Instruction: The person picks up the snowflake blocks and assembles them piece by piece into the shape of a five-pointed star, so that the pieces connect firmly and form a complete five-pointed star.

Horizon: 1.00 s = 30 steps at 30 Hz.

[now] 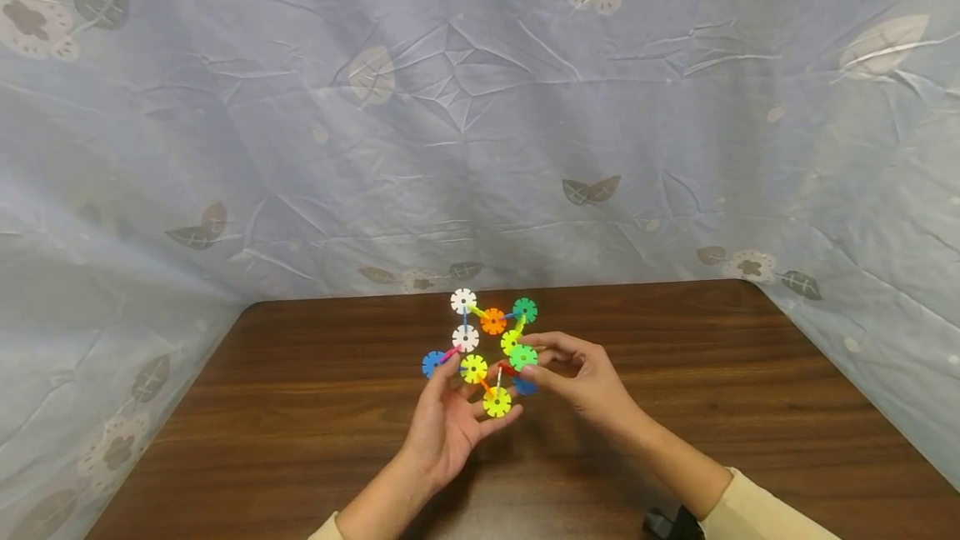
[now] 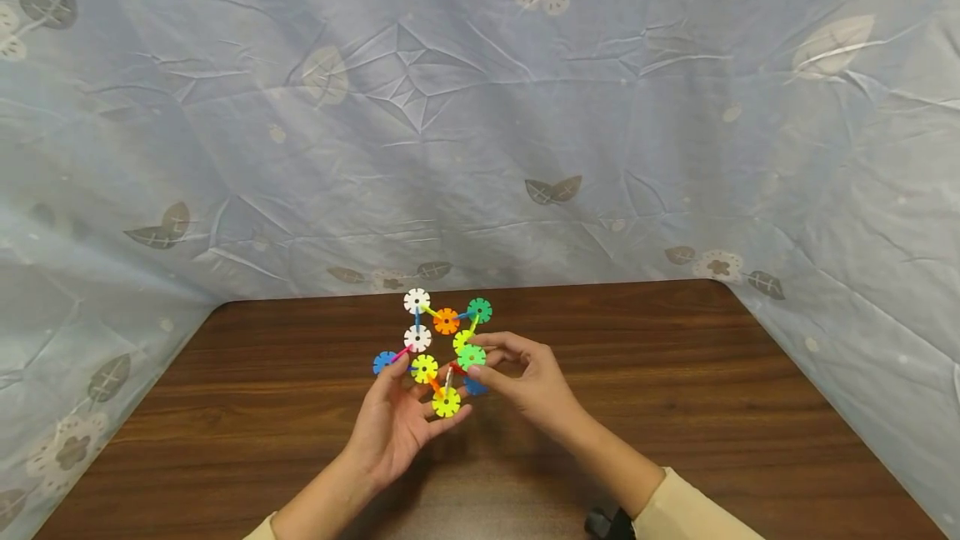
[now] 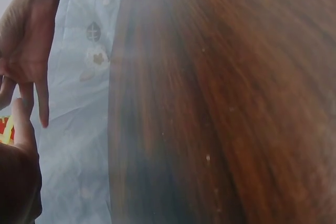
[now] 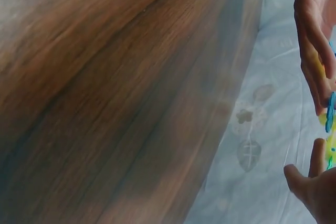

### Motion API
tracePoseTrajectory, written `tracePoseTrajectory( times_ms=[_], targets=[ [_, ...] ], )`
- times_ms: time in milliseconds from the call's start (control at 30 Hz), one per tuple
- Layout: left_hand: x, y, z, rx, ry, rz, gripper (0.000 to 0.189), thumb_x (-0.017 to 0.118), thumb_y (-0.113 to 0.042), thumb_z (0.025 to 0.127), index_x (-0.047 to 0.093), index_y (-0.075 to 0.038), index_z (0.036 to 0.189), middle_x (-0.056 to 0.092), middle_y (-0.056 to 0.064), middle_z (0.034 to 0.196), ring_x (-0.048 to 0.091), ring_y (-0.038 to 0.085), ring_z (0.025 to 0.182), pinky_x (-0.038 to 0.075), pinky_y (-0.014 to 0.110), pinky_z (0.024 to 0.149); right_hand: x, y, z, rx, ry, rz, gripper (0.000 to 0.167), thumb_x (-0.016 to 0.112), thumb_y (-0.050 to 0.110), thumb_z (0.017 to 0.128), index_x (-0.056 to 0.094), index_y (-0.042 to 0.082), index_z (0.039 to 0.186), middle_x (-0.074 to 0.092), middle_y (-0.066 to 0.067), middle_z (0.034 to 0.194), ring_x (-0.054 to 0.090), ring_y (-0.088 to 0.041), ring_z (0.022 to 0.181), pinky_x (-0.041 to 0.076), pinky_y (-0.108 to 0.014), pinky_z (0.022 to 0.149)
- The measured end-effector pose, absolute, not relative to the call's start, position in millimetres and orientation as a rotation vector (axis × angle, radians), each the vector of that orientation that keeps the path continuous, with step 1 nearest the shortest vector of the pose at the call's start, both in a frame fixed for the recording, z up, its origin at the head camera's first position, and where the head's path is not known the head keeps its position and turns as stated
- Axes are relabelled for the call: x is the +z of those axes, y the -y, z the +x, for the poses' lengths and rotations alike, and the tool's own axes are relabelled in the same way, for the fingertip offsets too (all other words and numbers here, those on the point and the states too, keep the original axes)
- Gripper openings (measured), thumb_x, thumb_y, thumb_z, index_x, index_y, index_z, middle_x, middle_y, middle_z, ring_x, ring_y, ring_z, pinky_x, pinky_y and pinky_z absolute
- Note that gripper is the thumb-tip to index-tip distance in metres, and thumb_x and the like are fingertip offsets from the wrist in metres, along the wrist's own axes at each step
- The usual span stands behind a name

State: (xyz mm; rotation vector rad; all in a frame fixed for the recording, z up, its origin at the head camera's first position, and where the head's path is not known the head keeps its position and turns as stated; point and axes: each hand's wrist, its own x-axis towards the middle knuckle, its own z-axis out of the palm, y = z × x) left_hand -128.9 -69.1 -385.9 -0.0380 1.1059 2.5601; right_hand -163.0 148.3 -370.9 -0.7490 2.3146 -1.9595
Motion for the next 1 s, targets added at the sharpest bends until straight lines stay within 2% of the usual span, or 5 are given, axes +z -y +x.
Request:
tracePoseTrajectory(
  times_ms=[333, 533, 633, 767, 1000],
  targets=[
    [-386.6, 67.5, -127.7, 2.536, -1.108, -0.03, 0.059, 0.04, -0.048, 0.11, 0.025, -0.011, 0.154, 0.061, 0.004, 0.127, 0.069, 0.026, 0.12, 0.055, 0.055, 0.108, -371.8, -144.3, -163.4, -2.006, -2.219, -0.738, 0.038, 0.075, 0.008, 0.096, 0.067, 0.001, 0.132, 0.068, 0.011, 0.085, 0.066, -0.006, 0.081, 0.052, -0.022, 0.071],
    [-386.2, 68.7, -125.9, 2.494, -1.144, -0.007, 0.063, 0.044, -0.051, 0.109, 0.025, -0.015, 0.157, 0.06, 0.002, 0.127, 0.066, 0.033, 0.126, 0.054, 0.057, 0.109, -373.0, -144.3, -162.7, -2.017, -2.231, -0.773, 0.036, 0.074, 0.007, 0.096, 0.067, 0.002, 0.131, 0.067, 0.009, 0.087, 0.068, -0.007, 0.084, 0.059, -0.023, 0.078],
    [-385.9, 67.6, -124.2, 2.497, -1.175, -0.026, 0.055, 0.054, -0.04, 0.108, 0.033, -0.013, 0.151, 0.062, 0.002, 0.126, 0.067, 0.035, 0.125, 0.055, 0.056, 0.107, -373.3, -144.3, -161.7, -2.01, -2.262, -0.812, 0.035, 0.074, 0.007, 0.096, 0.067, 0.003, 0.131, 0.067, 0.008, 0.089, 0.07, -0.008, 0.087, 0.061, -0.025, 0.086],
    [-385.5, 64.2, -123.9, 2.498, -1.258, -0.055, 0.052, 0.064, -0.016, 0.103, 0.037, -0.007, 0.147, 0.065, 0.005, 0.125, 0.073, 0.033, 0.116, 0.059, 0.049, 0.103, -372.8, -144.4, -160.4, -1.999, -2.301, -0.867, 0.034, 0.073, 0.006, 0.097, 0.068, 0.003, 0.13, 0.068, 0.005, 0.09, 0.069, -0.007, 0.089, 0.061, -0.026, 0.089],
    [-386.9, 61.8, -123.8, 2.477, -1.359, -0.049, 0.061, 0.066, -0.01, 0.102, 0.032, -0.006, 0.152, 0.067, 0.006, 0.126, 0.077, 0.029, 0.109, 0.062, 0.043, 0.098, -376.0, -145.8, -160.6, -1.971, -2.353, -0.931, 0.034, 0.073, 0.004, 0.096, 0.068, 0.005, 0.13, 0.068, -0.002, 0.091, 0.067, -0.005, 0.091, 0.06, -0.026, 0.091]
  ],
)
